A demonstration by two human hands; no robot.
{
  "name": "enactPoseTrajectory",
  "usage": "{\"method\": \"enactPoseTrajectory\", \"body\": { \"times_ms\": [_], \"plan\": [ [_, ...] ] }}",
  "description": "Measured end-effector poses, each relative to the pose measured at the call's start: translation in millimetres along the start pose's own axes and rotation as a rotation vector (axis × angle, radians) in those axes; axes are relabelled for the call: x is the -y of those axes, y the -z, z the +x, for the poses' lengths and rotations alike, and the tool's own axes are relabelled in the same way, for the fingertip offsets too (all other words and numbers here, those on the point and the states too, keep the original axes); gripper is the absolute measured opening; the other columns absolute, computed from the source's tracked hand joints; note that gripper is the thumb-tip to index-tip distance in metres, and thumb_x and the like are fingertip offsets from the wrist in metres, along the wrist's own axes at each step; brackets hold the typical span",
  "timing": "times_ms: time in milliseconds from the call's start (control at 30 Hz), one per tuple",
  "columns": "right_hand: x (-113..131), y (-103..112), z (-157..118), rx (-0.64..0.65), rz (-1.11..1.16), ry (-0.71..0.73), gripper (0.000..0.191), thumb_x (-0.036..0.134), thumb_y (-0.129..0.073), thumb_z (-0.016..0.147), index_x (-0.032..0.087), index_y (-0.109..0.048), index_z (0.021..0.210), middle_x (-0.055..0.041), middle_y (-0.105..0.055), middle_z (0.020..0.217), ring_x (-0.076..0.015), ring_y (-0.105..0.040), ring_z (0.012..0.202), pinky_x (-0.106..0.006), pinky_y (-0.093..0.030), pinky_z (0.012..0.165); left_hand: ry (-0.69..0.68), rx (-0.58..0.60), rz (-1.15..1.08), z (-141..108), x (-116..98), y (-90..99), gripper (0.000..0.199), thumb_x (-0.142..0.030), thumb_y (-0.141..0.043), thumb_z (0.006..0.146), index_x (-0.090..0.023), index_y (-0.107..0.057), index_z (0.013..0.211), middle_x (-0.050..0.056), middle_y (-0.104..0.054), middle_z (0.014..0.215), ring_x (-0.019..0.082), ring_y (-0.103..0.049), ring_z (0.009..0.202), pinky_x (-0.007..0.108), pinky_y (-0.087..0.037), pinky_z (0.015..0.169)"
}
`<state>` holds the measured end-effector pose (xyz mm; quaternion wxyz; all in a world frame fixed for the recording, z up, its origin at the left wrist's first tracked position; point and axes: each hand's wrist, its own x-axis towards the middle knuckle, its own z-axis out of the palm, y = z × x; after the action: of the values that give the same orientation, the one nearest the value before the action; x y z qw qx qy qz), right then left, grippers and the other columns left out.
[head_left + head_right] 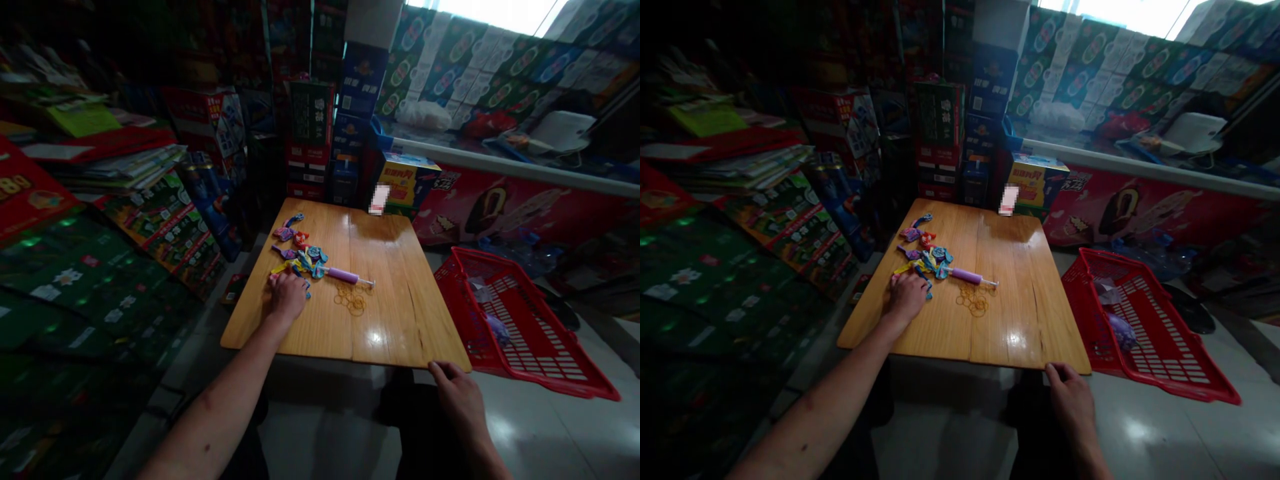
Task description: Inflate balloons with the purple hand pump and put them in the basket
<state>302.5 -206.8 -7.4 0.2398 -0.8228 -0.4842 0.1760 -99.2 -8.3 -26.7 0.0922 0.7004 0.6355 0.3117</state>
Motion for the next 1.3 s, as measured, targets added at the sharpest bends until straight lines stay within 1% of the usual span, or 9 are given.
{"method": "enactPoseTrajectory", "body": {
  "times_ms": [167, 300, 467, 567, 667, 733, 900, 1033, 1300],
  "plan": [
    [18, -14, -2, -0.012, 0.044, -0.003, 0.038, 0.056, -0.054, 0.080, 0.024, -0.074, 0.084, -0.0108, -0.077, 0.089, -0.0339, -0.070, 0.087, -0.043, -0.049, 0.082, 0.063, -0.139, -0.173, 20, 5, 24.3, 0.024, -0.036, -0.053, 0.092, -0.021, -0.072, 0.092, 0.013, -0.069, 0.110, 0.031, -0.054, 0.110, 0.047, -0.035, 0.098],
    [58, -41, -3, 0.059, 0.287, 0.064, 0.035, 0.055, -0.060, 0.082, 0.023, -0.073, 0.089, -0.0102, -0.076, 0.095, -0.0315, -0.069, 0.093, -0.041, -0.050, 0.087, 0.325, -0.157, -0.792, 34, 6, 30.4, 0.035, -0.051, -0.058, 0.088, -0.019, -0.067, 0.098, 0.007, -0.070, 0.088, 0.023, -0.065, 0.081, 0.037, -0.049, 0.077],
    [144, -90, 23, 0.313, 0.682, 0.223, 0.028, 0.045, -0.066, 0.084, 0.021, -0.071, 0.097, -0.0092, -0.073, 0.096, -0.0261, -0.070, 0.090, -0.039, -0.054, 0.084, 0.576, 0.028, -1.451, 36, -10, 12.7, 0.038, -0.048, -0.072, 0.076, -0.017, -0.059, 0.093, 0.001, -0.069, 0.079, 0.015, -0.066, 0.067, 0.032, -0.054, 0.069],
    [188, -112, 49, 0.464, 0.896, 0.176, 0.037, 0.040, -0.068, 0.083, 0.023, -0.064, 0.116, -0.0110, -0.067, 0.121, -0.0240, -0.071, 0.093, -0.037, -0.056, 0.077, 0.605, 0.134, -1.522, 32, -26, 1.8, 0.031, -0.042, -0.071, 0.079, -0.018, -0.058, 0.092, 0.002, -0.071, 0.081, 0.016, -0.068, 0.069, 0.032, -0.055, 0.069],
    [211, -127, 74, 0.583, 1.017, 0.148, 0.051, 0.039, -0.068, 0.082, 0.029, -0.057, 0.130, -0.0097, -0.058, 0.137, -0.0212, -0.071, 0.093, -0.032, -0.057, 0.071, 0.601, 0.234, -1.536, 30, -40, -8.7, 0.029, -0.042, -0.069, 0.082, -0.017, -0.059, 0.092, 0.005, -0.072, 0.085, 0.018, -0.070, 0.076, 0.033, -0.057, 0.070],
    [214, -137, 87, 0.617, 1.040, 0.165, 0.050, 0.035, -0.070, 0.081, 0.029, -0.059, 0.129, -0.0075, -0.062, 0.130, -0.0191, -0.070, 0.090, -0.028, -0.056, 0.068, 0.589, 0.290, -1.555, 30, -45, -16.6, 0.029, -0.042, -0.068, 0.083, -0.016, -0.061, 0.093, 0.007, -0.073, 0.088, 0.019, -0.070, 0.078, 0.034, -0.058, 0.071],
    [204, -155, 109, 0.597, 1.017, 0.153, 0.021, 0.037, -0.069, 0.081, 0.018, -0.069, 0.089, -0.0005, -0.066, 0.072, -0.0121, -0.059, 0.059, -0.023, -0.045, 0.055, 0.633, 0.272, -1.553, 37, -44, -37.2, 0.026, -0.041, -0.068, 0.084, -0.017, -0.063, 0.093, 0.005, -0.073, 0.087, 0.017, -0.069, 0.073, 0.032, -0.059, 0.069],
    [196, -154, 116, 0.518, 1.008, 0.128, 0.025, 0.042, -0.067, 0.083, 0.017, -0.069, 0.087, 0.0010, -0.062, 0.066, -0.0098, -0.051, 0.052, -0.023, -0.039, 0.050, 0.708, 0.185, -1.460, 45, -44, -47.0, 0.029, -0.042, -0.072, 0.080, -0.016, -0.063, 0.090, 0.005, -0.071, 0.082, 0.015, -0.067, 0.068, 0.028, -0.058, 0.061],
    [180, -144, 119, 0.435, 0.933, 0.117, 0.025, 0.042, -0.066, 0.083, 0.017, -0.070, 0.085, 0.0009, -0.061, 0.064, -0.0098, -0.046, 0.050, -0.022, -0.033, 0.045, 0.608, 0.244, -1.279, 42, -56, -56.2, 0.032, -0.040, -0.079, 0.073, -0.014, -0.067, 0.088, 0.004, -0.070, 0.082, 0.014, -0.067, 0.068, 0.021, -0.053, 0.054]
  ]
}}
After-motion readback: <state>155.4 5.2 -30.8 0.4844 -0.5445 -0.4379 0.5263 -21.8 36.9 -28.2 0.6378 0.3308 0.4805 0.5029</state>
